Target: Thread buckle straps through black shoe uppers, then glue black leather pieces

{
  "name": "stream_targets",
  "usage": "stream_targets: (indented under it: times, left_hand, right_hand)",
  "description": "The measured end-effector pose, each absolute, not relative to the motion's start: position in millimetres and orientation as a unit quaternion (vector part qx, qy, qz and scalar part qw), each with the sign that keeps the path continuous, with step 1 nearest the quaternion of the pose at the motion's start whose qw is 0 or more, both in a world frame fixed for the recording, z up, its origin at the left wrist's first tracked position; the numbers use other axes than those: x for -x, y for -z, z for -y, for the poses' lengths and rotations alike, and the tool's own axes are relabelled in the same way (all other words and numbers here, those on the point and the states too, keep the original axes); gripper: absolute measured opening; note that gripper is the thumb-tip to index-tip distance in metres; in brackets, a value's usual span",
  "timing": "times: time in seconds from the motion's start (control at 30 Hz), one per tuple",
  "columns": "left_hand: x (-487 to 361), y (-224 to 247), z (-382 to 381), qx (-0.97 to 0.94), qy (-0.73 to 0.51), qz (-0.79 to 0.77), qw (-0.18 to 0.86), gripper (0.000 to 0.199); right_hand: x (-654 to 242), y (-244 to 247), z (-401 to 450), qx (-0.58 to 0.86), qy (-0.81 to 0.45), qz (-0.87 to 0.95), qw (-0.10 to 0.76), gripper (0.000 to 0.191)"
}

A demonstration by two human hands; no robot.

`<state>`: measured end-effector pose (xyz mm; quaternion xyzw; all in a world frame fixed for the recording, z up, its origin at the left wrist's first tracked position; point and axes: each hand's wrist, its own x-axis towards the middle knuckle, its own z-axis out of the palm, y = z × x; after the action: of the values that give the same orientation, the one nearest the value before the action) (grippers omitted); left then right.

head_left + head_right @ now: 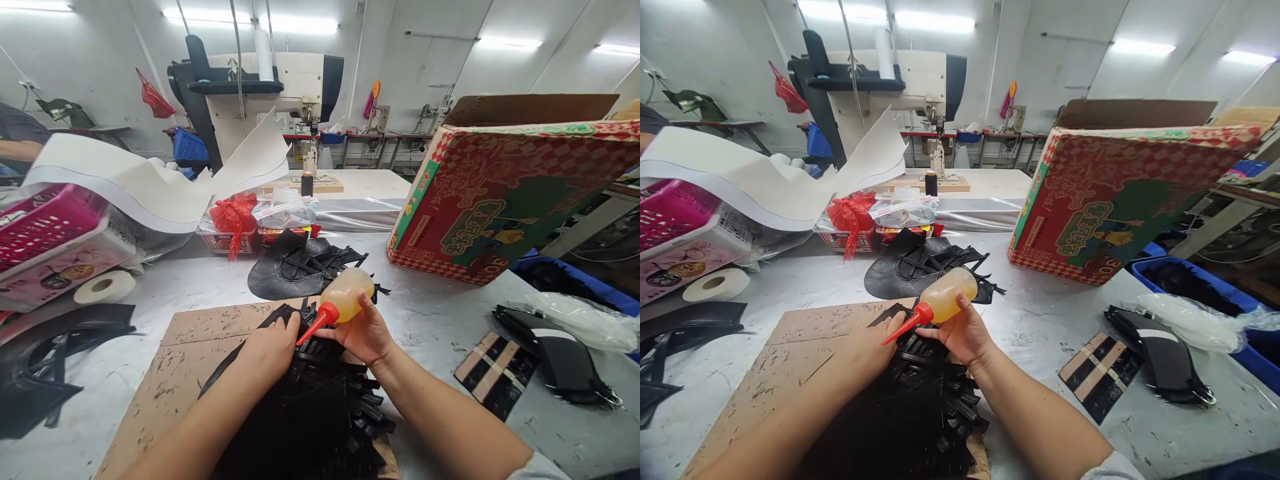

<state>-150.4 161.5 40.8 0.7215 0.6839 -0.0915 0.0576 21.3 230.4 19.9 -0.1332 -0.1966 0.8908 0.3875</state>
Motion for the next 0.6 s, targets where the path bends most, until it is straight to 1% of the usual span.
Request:
stream_targets:
  times: [0.17, 0.3, 0.5, 0.6]
  left_hand:
    - [150.5, -43.7, -163.2, -0.704, 0.106, -0.699, 0.072, 0.055]
    - [151.2, -44.6, -162.2, -0.699, 0.080, -0.707, 0.073, 0.055]
    - [152.2, -47.2, -161.7, -0.671, 0.062, -0.733, 0.093, 0.054]
    - [151.0, -50.6, -160.0, -0.687, 0.062, -0.718, 0.090, 0.053]
  right_hand:
    - [-25.5, -15.0, -230.8, 0.136, -0.888, 0.194, 0.394, 0.044]
    - [-27.9, -12.5, -230.4, 0.142, -0.888, 0.177, 0.400, 0.048]
    - [-28.8, -11.6, -227.7, 0.140, -0.889, 0.176, 0.399, 0.046]
    - [-30.2, -13.4, -226.5, 0.140, -0.889, 0.175, 0.400, 0.048]
